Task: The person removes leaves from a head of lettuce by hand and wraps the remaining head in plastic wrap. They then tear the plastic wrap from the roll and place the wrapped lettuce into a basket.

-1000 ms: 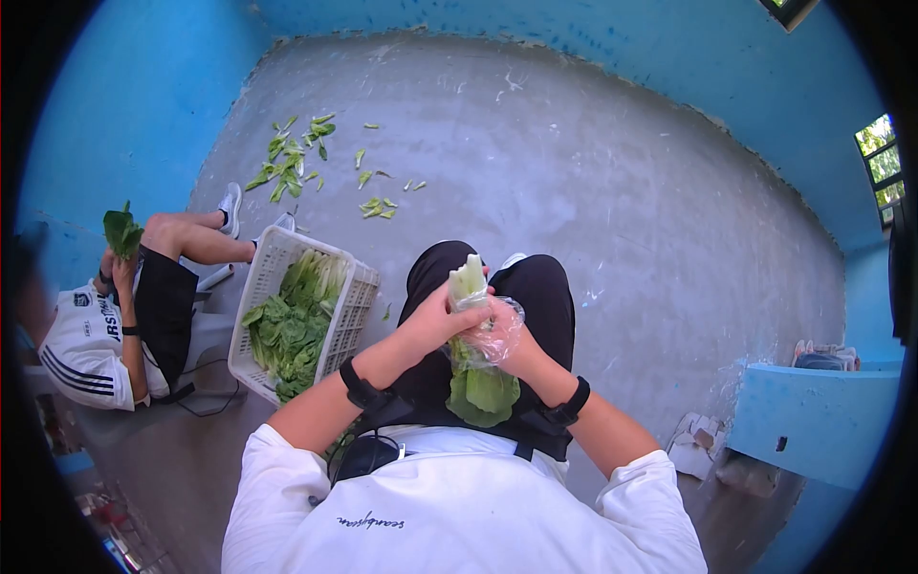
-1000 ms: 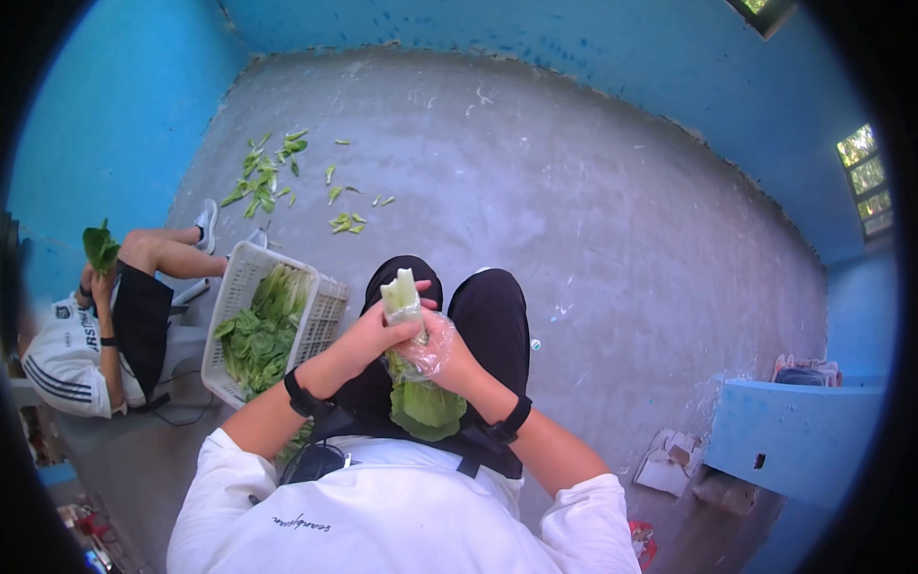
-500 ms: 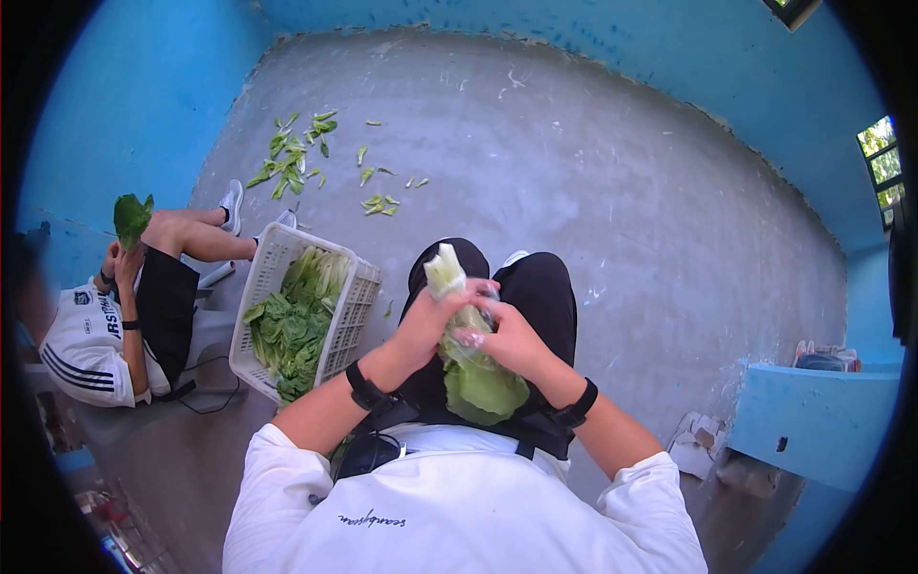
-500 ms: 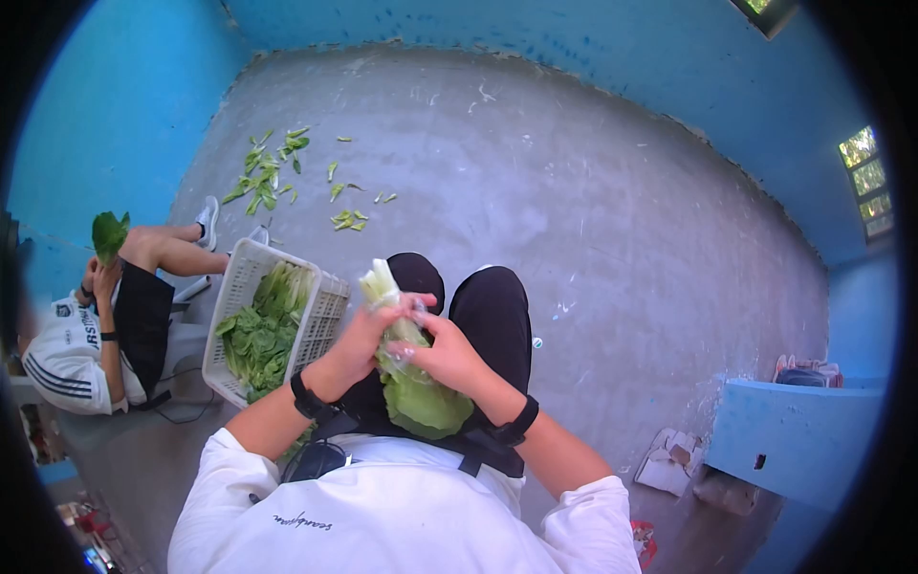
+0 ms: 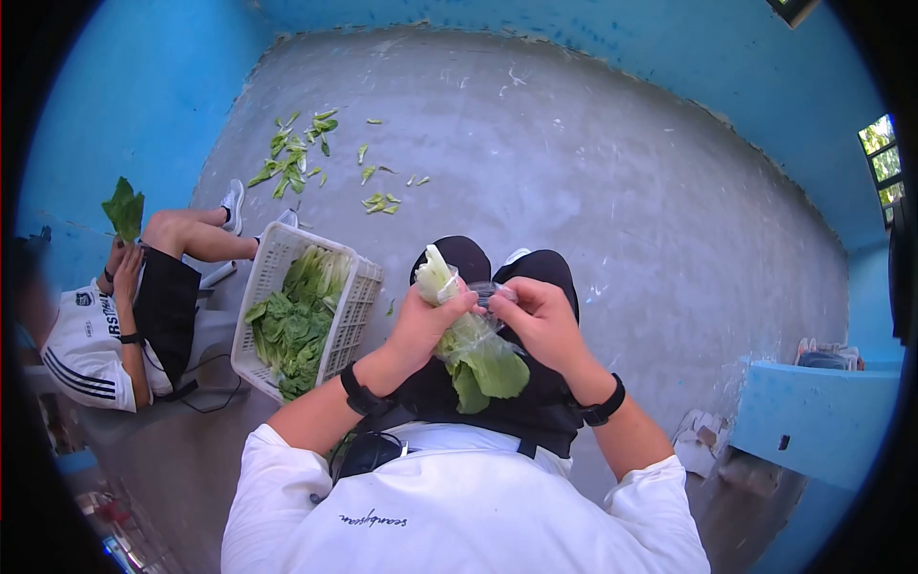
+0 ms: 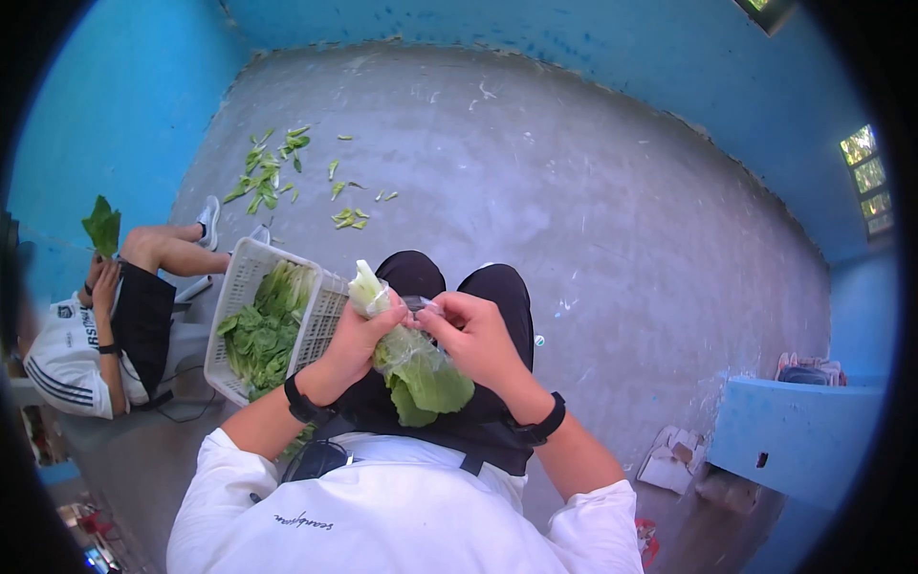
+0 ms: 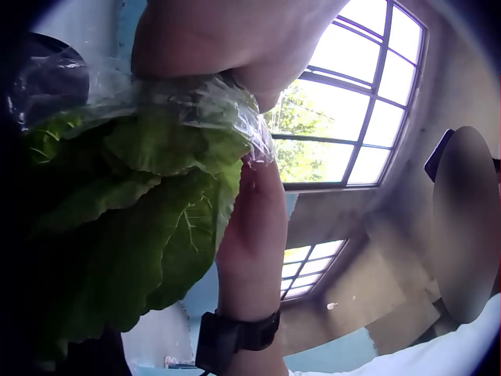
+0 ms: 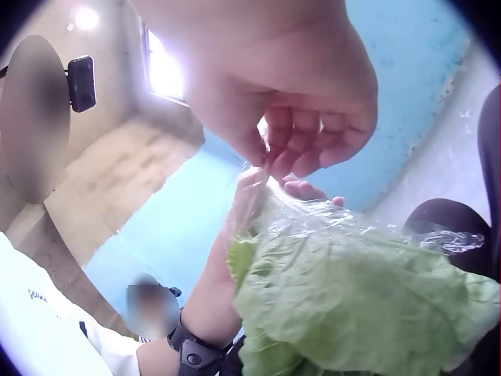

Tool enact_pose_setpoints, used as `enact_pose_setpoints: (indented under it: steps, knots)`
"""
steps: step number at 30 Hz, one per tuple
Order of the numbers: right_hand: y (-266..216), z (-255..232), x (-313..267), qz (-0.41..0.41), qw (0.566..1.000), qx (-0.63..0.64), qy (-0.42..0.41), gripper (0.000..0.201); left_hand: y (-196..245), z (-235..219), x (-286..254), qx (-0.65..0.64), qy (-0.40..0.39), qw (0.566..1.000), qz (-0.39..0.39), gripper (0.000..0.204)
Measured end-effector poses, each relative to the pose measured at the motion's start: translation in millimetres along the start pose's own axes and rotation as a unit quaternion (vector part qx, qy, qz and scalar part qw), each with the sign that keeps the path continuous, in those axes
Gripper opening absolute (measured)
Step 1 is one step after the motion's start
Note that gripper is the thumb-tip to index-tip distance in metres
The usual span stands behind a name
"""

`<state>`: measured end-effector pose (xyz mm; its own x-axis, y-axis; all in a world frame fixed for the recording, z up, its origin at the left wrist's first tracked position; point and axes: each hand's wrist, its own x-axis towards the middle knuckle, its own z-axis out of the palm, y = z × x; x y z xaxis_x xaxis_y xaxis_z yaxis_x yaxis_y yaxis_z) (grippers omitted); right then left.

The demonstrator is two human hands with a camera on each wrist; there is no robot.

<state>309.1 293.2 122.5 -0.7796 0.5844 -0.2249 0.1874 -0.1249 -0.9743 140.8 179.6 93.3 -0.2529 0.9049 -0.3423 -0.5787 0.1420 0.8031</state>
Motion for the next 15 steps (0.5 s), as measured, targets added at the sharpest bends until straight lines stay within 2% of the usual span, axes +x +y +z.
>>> enact_pose_setpoints:
  steps: [3, 6, 12, 15]
  knots:
    - [-1, -8, 1, 0.024, 0.997, 0.06, -0.032, 0.016, 4, 3, -4, -0.069, -0.079, 0.994, -0.027, 0.017]
    - [20, -4, 7, 0.022, 0.996, 0.074, -0.045, 0.015, 10, 9, -10, -0.098, -0.101, 0.99, -0.026, 0.017]
    - [22, 8, 8, 0.096, 0.991, 0.094, -0.021, 0.015, 12, 19, -9, -0.135, -0.074, 0.987, -0.051, 0.014]
    - [19, 13, 8, 0.087, 0.988, 0.127, 0.023, 0.017, 7, 23, -6, -0.109, -0.068, 0.992, -0.001, 0.014]
